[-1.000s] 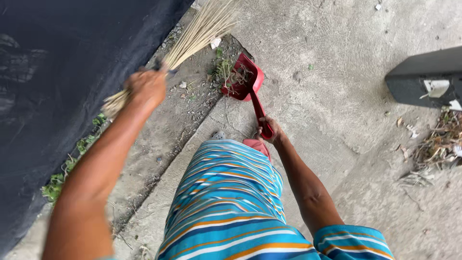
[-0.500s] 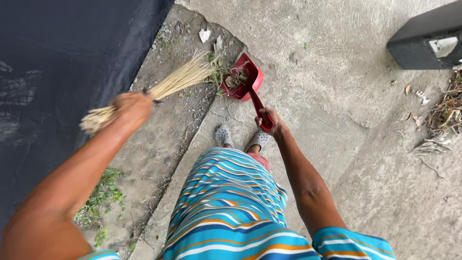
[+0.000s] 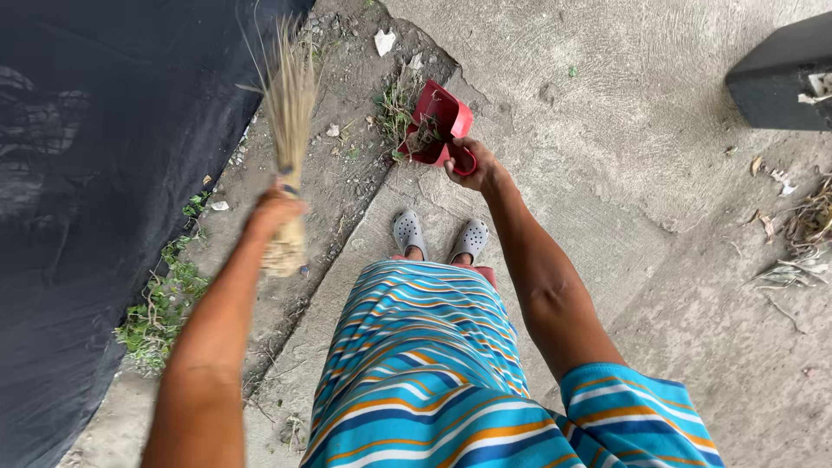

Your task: The person sweeps debris from a concrete surface using a traditional broom and a red dustpan. They gather leaves and small trash into the dustpan and then transfer the collected debris into a nearby black bin.

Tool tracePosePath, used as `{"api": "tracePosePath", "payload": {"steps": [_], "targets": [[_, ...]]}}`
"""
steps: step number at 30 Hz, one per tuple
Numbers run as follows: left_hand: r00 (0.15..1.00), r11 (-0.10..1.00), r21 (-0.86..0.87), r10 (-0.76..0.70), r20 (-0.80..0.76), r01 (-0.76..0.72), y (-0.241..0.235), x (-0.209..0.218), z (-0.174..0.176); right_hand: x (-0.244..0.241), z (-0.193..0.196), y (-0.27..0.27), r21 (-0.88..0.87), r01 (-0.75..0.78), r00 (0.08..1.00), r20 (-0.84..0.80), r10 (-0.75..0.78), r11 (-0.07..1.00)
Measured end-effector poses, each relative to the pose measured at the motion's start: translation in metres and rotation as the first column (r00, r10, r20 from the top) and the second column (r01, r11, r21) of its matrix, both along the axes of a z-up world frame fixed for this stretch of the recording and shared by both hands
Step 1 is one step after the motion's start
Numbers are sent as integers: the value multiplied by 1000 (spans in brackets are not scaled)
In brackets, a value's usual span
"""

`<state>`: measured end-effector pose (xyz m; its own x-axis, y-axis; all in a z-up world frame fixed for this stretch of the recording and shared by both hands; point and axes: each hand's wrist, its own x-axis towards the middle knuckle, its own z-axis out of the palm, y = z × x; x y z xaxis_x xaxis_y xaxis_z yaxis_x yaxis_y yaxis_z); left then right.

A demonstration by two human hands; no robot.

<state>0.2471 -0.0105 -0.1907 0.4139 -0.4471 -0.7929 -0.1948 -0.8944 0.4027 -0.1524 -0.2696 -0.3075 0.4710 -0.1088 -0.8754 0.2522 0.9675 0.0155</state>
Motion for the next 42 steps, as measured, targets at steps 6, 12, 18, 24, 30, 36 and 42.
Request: {"api": "tracePosePath", "payload": {"steps": [6, 12, 18, 24, 30, 36, 42], "targets": [[878, 872, 107, -478, -24, 477, 1, -148, -58, 25, 13, -23, 15, -19, 999, 26, 19, 1000], [850, 888, 31, -427, -309, 458, -2, -196, 38, -20, -25, -24, 175, 76, 987, 125, -99, 982], [811, 846, -114, -533, -241, 521, 32, -235, 55, -96, -24, 16, 271, 75, 874, 445, -193, 960], [772, 748, 191, -612, -175, 636, 38, -269, 150, -203, 18, 69, 231, 237, 841, 437, -318, 944], [724, 708, 151, -679, -120, 689, 1, -336, 227, -309, 84, 76, -26, 338, 857, 423, -296, 941], [532, 533, 30, -846, 32, 846, -80, -386, 246, -402, 119, 47, -59, 553, 695, 583, -421, 831], [242, 226, -95, -940, 241, 970, -199, -475, 253, -510, 170, 14, -100, 819, 494, 622, -607, 565]]}}
